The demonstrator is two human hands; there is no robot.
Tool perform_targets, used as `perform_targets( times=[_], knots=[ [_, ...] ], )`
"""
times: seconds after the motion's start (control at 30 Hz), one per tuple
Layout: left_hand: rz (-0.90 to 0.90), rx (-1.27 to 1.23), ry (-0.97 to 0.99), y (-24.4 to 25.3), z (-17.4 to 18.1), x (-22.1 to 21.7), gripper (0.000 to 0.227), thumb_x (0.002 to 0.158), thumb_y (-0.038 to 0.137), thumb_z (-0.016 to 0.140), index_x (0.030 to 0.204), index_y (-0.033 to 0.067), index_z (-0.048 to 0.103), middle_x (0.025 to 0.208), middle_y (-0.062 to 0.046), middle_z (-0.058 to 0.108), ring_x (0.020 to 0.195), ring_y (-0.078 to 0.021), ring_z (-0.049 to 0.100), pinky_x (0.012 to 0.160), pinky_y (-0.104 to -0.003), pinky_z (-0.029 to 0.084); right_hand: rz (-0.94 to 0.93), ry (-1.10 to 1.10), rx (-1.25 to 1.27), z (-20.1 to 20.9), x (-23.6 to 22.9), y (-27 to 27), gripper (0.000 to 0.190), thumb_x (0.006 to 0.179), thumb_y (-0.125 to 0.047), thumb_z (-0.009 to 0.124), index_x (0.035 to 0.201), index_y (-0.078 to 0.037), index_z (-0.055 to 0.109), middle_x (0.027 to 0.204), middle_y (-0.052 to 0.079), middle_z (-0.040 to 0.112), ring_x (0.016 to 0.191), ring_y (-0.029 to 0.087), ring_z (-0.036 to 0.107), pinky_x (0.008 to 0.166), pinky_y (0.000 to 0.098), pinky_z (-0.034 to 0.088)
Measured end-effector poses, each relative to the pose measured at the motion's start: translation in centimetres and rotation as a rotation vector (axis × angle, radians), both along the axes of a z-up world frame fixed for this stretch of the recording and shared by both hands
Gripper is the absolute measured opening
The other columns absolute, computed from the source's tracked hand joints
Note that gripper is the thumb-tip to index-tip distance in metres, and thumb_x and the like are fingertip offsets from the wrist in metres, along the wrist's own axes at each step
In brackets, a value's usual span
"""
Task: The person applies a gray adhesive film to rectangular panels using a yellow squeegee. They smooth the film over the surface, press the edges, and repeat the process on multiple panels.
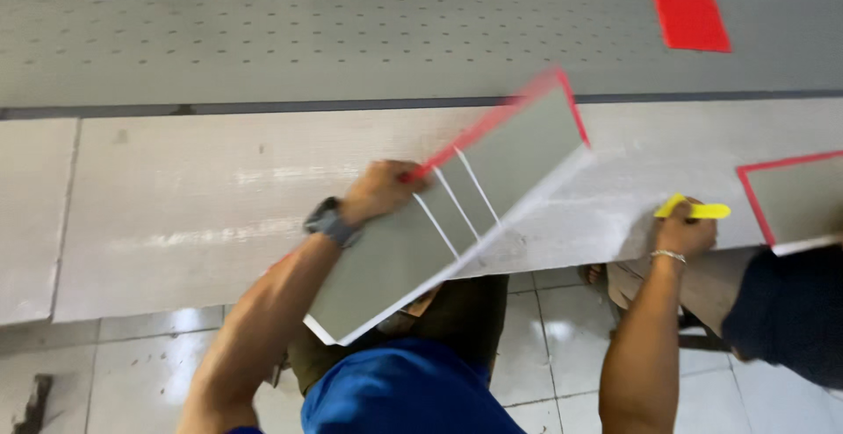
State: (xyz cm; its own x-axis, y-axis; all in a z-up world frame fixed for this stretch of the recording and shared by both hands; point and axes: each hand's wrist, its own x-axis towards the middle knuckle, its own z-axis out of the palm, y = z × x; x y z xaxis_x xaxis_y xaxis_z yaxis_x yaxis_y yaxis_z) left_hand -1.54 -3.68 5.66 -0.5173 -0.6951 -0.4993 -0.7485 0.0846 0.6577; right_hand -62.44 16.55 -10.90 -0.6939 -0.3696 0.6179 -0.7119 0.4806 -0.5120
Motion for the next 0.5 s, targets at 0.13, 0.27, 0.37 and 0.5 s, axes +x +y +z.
perform_targets(
  times=[0.13,0.27,0.37,0.5],
  knots=[
    [0.615,-0.252,0.536,2.2,0.3,9.9,0.023,0.110,0.041,0.062,0.101,0.0220,0.071,0.089,0.006,0.066,0.081,-0.0090,0.057,0.072,-0.031,0.045,0.055,0.068,0.023,0.9,1.2,0.4,0.021,0.104,-0.017,0.072,0.112,-0.008,0.090,0.097,0.018,0.084,0.083,0.043,0.076,0.070,0.0550,0.055],
    [1.159,-0.036,0.945,7.6,-1.6,14.6,0.023,0.107,0.027,0.074,0.089,0.0177,0.062,0.082,0.005,0.064,0.078,-0.0062,0.059,0.072,-0.027,0.053,0.112,0.211,-0.112,1.2,2.6,0.1,0.022,0.103,-0.009,0.068,0.112,-0.001,0.086,0.103,0.018,0.088,0.087,0.041,0.080,0.073,0.0510,0.059],
    [1.085,0.283,0.788,12.3,1.8,12.9,0.043,0.106,0.035,0.062,0.116,-0.0030,0.078,0.101,-0.030,0.084,0.087,-0.0359,0.082,0.084,-0.043,0.069,0.148,0.113,-0.173,2.3,3.8,-0.3,0.026,0.097,-0.001,0.063,0.107,0.002,0.086,0.098,0.018,0.086,0.084,0.036,0.081,0.072,0.0462,0.063],
    [1.040,0.487,0.764,16.0,2.0,10.3,0.050,0.105,0.037,0.058,0.130,-0.0032,0.073,0.126,-0.025,0.083,0.090,-0.0378,0.081,0.083,-0.045,0.067,0.161,0.149,-0.175,0.6,3.2,0.2,0.030,0.097,-0.006,0.061,0.109,0.003,0.087,0.099,0.020,0.087,0.086,0.038,0.081,0.074,0.0489,0.062]
  ],
)
